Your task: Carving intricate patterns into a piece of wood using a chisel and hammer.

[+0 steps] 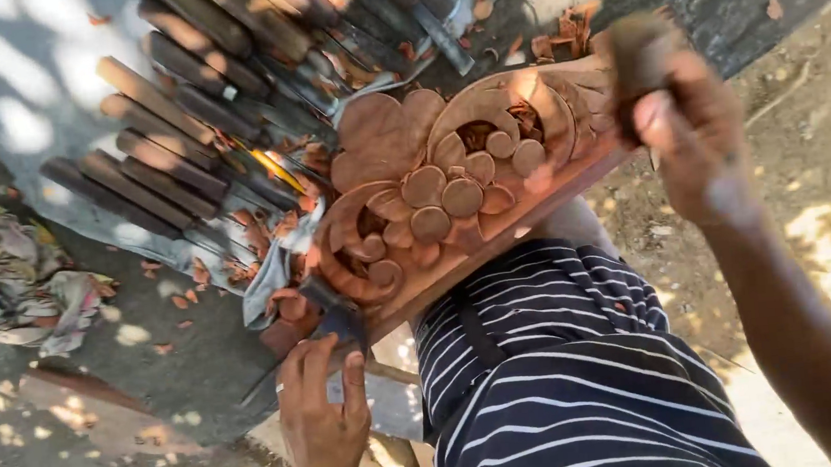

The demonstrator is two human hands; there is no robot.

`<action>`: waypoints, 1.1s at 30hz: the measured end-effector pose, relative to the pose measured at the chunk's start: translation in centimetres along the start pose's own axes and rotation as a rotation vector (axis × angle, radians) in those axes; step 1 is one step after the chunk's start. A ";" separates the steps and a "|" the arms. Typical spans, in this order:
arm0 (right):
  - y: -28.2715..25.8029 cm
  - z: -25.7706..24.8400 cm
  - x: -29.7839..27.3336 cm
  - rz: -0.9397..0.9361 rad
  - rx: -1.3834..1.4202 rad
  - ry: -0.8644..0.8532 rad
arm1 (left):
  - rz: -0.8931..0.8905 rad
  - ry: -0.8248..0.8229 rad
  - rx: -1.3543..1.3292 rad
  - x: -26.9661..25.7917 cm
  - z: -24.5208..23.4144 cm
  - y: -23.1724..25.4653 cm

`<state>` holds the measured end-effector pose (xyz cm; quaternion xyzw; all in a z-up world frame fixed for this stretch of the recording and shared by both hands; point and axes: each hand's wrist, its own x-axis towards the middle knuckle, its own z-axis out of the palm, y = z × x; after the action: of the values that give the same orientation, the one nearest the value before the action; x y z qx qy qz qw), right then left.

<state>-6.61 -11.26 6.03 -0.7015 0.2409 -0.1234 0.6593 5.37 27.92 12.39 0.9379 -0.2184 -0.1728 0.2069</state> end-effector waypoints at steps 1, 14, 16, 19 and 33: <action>-1.9 0.2 0.5 -0.010 0.109 0.049 | -0.067 -0.056 0.001 0.2 -0.3 0.1; 3.6 -2.5 -5.3 0.380 -0.053 0.164 | 0.393 -0.143 0.107 10.1 14.1 12.6; 4.7 -5.1 -5.3 0.323 -0.070 0.192 | 0.420 -0.119 0.139 10.1 14.5 13.3; 5.6 -8.4 -5.0 0.327 -0.110 0.228 | 0.409 -0.123 0.104 10.3 13.6 14.8; 5.1 -7.1 0.0 0.392 -0.289 -0.020 | 0.293 -0.087 0.076 9.6 15.2 13.7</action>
<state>-11.02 -17.45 1.75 -0.7294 0.3813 0.0495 0.5658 2.60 7.31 3.50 0.8949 -0.3678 -0.1727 0.1847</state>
